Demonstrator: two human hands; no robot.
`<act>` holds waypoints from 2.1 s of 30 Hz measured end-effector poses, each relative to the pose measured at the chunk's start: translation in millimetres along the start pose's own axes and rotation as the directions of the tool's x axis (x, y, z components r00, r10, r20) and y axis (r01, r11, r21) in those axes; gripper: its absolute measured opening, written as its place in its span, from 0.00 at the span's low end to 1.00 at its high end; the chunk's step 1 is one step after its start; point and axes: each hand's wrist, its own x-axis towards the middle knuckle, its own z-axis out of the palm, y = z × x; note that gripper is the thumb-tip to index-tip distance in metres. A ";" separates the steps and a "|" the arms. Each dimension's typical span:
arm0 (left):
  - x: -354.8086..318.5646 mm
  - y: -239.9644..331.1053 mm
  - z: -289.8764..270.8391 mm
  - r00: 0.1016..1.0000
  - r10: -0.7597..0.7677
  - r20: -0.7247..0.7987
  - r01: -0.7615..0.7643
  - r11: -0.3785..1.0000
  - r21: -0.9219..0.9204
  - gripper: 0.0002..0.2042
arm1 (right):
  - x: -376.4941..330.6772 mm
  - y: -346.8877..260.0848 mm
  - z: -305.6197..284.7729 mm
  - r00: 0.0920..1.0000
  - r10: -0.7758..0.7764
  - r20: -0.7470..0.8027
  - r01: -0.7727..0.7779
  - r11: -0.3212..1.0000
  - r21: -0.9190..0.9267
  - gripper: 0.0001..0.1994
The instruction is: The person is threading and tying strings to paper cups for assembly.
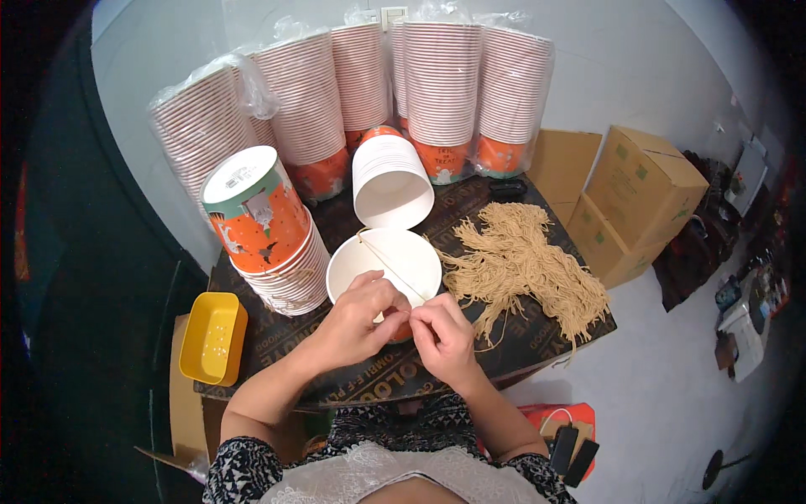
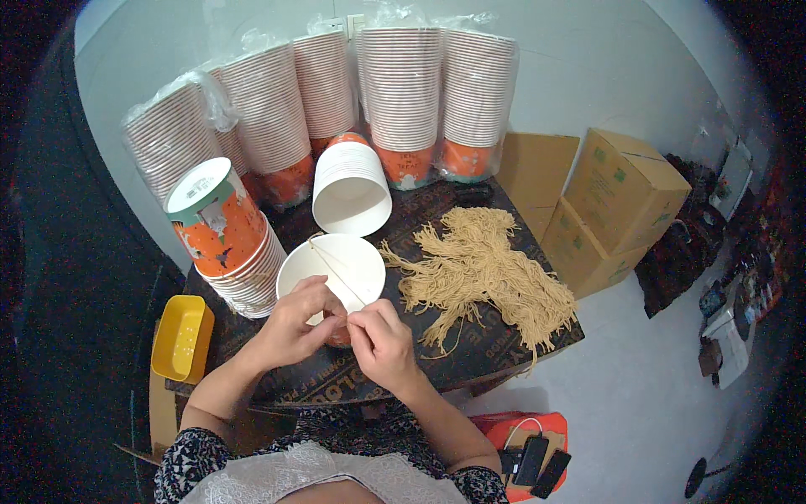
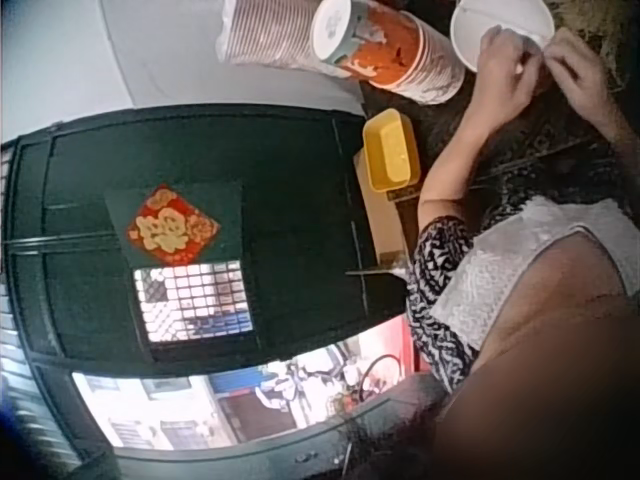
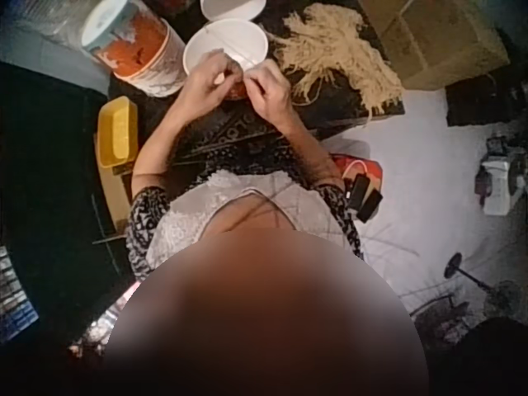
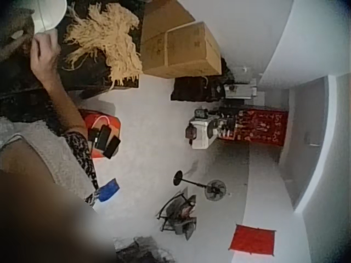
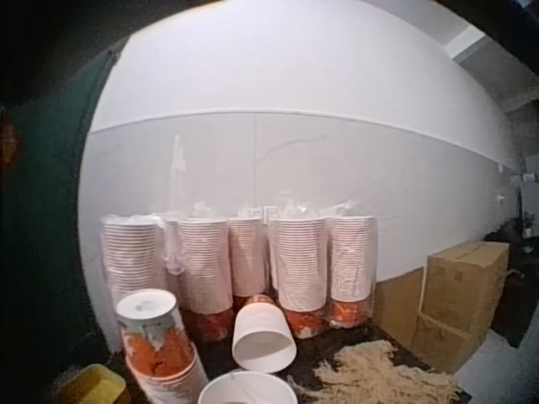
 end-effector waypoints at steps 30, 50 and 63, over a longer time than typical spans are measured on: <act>-6.0 -3.4 12.9 0.987 0.161 -0.019 -0.151 0.957 0.249 0.10 | 4.6 18.9 -24.9 0.997 0.078 -0.015 -0.078 0.997 0.019 0.05; -25.8 -15.6 -1.5 0.708 -0.304 -0.638 0.524 0.831 0.186 0.12 | -27.4 7.9 -18.8 0.986 0.012 0.164 -0.009 1.000 -0.019 0.07; -82.2 32.1 -73.6 0.775 -0.378 -0.506 0.521 0.836 0.173 0.09 | -41.9 -9.0 -24.3 0.989 -0.125 0.083 0.123 0.992 0.029 0.14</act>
